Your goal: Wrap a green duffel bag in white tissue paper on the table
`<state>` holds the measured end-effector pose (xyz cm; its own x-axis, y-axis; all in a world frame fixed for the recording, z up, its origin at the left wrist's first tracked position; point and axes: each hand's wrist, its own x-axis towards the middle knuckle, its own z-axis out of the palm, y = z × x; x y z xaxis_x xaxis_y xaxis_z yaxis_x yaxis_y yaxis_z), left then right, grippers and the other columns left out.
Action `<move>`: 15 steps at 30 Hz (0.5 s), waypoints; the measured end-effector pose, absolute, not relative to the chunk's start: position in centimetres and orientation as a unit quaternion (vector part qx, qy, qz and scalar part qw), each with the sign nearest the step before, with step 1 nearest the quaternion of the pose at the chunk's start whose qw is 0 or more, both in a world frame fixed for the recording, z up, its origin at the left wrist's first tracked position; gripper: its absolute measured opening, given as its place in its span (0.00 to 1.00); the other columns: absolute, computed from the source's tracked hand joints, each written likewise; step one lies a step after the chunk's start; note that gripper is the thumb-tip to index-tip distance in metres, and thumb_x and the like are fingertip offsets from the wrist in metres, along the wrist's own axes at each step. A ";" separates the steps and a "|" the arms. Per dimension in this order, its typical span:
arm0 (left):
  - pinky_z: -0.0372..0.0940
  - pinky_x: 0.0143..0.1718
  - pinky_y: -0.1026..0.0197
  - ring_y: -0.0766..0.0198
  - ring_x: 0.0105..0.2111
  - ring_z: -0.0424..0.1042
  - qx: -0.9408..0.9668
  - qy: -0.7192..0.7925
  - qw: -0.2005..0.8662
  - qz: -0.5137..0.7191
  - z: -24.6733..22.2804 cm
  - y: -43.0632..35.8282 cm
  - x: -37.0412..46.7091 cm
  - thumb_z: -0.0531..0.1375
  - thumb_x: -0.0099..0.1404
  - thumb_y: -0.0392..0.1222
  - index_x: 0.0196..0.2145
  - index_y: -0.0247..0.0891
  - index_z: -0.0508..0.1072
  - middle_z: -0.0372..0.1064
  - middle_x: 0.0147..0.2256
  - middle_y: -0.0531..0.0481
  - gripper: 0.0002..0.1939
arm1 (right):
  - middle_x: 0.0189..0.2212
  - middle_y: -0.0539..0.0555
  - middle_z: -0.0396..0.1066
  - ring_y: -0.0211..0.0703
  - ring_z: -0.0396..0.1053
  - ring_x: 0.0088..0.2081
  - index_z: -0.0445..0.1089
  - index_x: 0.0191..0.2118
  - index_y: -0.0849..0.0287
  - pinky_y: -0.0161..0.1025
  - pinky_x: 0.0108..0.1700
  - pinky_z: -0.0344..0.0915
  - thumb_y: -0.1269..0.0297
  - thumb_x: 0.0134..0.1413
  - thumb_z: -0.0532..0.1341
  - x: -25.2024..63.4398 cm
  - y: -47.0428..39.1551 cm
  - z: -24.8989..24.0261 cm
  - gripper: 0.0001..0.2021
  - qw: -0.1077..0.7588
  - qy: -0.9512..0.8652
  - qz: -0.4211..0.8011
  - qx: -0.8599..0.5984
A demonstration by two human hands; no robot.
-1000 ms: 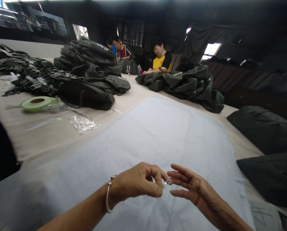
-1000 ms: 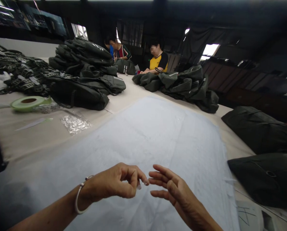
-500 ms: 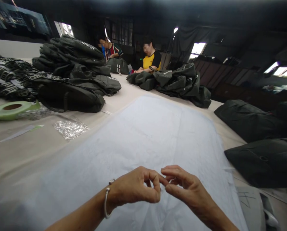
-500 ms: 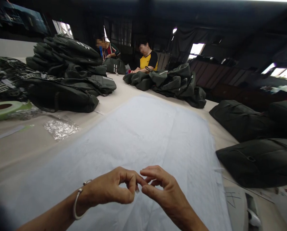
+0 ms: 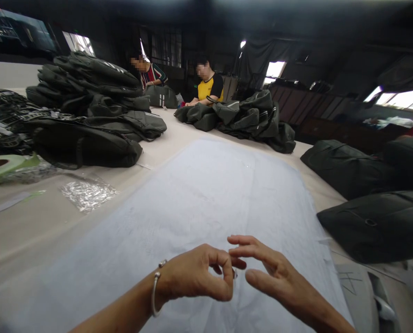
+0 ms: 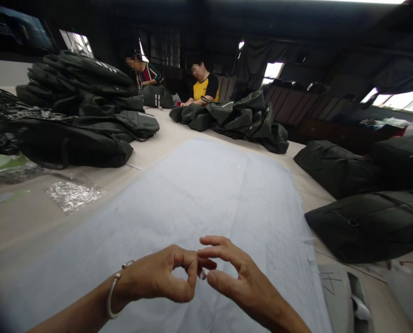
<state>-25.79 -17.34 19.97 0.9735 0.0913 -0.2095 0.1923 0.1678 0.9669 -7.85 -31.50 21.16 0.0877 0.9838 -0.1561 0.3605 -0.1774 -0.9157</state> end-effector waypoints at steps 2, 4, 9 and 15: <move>0.59 0.54 0.54 0.51 0.56 0.65 0.666 0.098 0.739 -0.036 20.2 -16.9 -25.8 0.64 0.51 0.35 0.27 0.39 0.73 0.74 0.45 0.48 0.04 | 0.65 0.53 0.52 0.56 0.52 0.64 0.69 0.53 0.44 0.53 0.64 0.53 0.49 0.50 0.65 -7.5 -31.2 22.1 0.23 0.339 -0.529 0.461 -0.627; 0.57 0.56 0.54 0.51 0.56 0.64 0.690 0.098 0.716 -0.042 20.4 -16.4 -25.9 0.64 0.51 0.34 0.27 0.40 0.74 0.72 0.48 0.50 0.04 | 0.69 0.51 0.43 0.57 0.46 0.67 0.68 0.54 0.43 0.53 0.65 0.49 0.48 0.45 0.68 -7.2 -30.9 22.4 0.27 0.318 -0.532 0.470 -0.629; 0.54 0.58 0.55 0.52 0.59 0.61 0.723 0.099 0.682 -0.054 20.3 -15.5 -25.9 0.64 0.49 0.33 0.27 0.41 0.75 0.65 0.57 0.53 0.06 | 0.70 0.49 0.37 0.54 0.39 0.69 0.71 0.49 0.44 0.53 0.67 0.42 0.50 0.41 0.72 -6.7 -30.2 21.0 0.26 0.294 -0.534 0.500 -0.615; 0.55 0.58 0.54 0.52 0.61 0.58 0.764 0.157 0.621 -0.085 19.5 -14.5 -25.5 0.67 0.46 0.35 0.29 0.44 0.77 0.61 0.60 0.54 0.10 | 0.65 0.52 0.56 0.51 0.46 0.67 0.74 0.29 0.53 0.51 0.66 0.44 0.52 0.46 0.69 -6.9 -29.2 18.7 0.11 0.370 -0.480 0.491 -0.626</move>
<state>-25.53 -14.55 19.48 0.9365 0.1346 -0.3237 0.3444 -0.1804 0.9213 -6.89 -29.21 18.66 0.0558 0.9640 -0.2599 0.2373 -0.2657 -0.9344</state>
